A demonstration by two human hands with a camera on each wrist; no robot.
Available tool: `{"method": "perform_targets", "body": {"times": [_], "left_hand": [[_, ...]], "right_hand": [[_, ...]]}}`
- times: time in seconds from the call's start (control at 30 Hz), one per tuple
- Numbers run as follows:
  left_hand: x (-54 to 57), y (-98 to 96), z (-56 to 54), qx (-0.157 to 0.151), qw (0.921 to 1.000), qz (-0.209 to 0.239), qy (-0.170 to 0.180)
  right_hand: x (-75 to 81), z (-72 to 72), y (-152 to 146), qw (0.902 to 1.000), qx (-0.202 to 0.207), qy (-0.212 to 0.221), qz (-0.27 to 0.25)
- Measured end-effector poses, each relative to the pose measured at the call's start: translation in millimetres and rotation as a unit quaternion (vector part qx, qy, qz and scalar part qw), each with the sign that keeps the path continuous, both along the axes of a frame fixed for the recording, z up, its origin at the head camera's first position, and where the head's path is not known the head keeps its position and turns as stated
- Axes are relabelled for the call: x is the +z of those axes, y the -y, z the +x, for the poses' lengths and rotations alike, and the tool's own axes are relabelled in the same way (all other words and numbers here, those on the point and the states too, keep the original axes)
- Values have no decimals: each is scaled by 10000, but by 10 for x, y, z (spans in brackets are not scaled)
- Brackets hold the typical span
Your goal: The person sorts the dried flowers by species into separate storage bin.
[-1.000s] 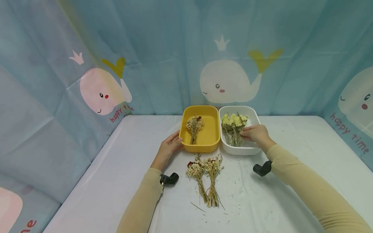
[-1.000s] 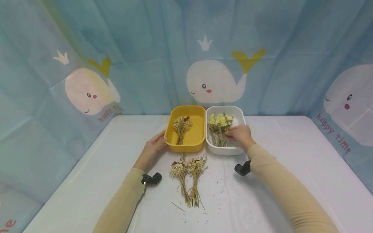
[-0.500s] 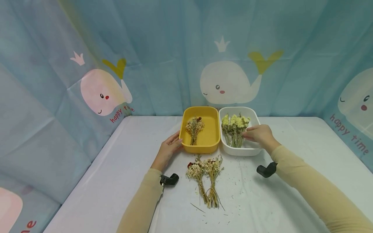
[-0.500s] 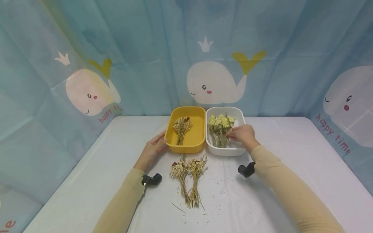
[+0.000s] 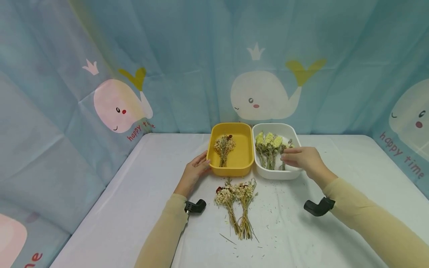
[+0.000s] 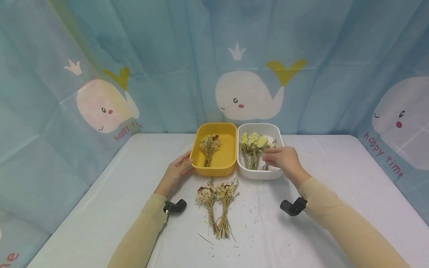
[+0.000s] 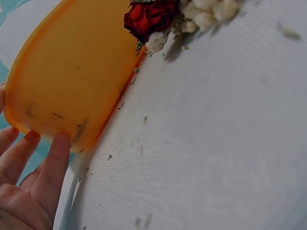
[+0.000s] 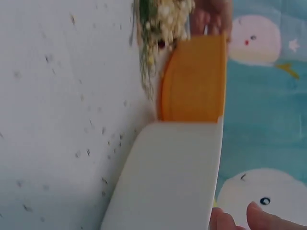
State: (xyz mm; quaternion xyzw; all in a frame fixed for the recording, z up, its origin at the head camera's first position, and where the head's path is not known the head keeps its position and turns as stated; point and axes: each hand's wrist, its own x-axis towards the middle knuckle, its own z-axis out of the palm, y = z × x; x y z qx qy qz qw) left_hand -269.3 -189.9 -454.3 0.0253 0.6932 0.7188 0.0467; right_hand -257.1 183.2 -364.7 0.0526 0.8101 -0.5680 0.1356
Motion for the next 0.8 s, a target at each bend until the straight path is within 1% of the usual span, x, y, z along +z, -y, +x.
{"method": "perform_targets", "body": {"times": [0.17, 0.3, 0.43, 0.63, 0.8], "left_hand": [[18, 4, 4, -7, 10000, -49, -1], [13, 7, 5, -16, 10000, 31, 2], [-3, 3, -16, 14, 10000, 24, 23], [-13, 17, -14, -44, 10000, -15, 1], [-22, 20, -6, -55, 10000, -38, 9]], "right_hand": [[-12, 200, 98, 9992, 247, -307, -22], [-37, 329, 154, 9983, 329, -355, -330], [-67, 429, 209, 9956, 443, -455, -684], [-107, 558, 302, 9925, 670, -379, -946], [-231, 622, 376, 9912, 838, -282, -980]]}}
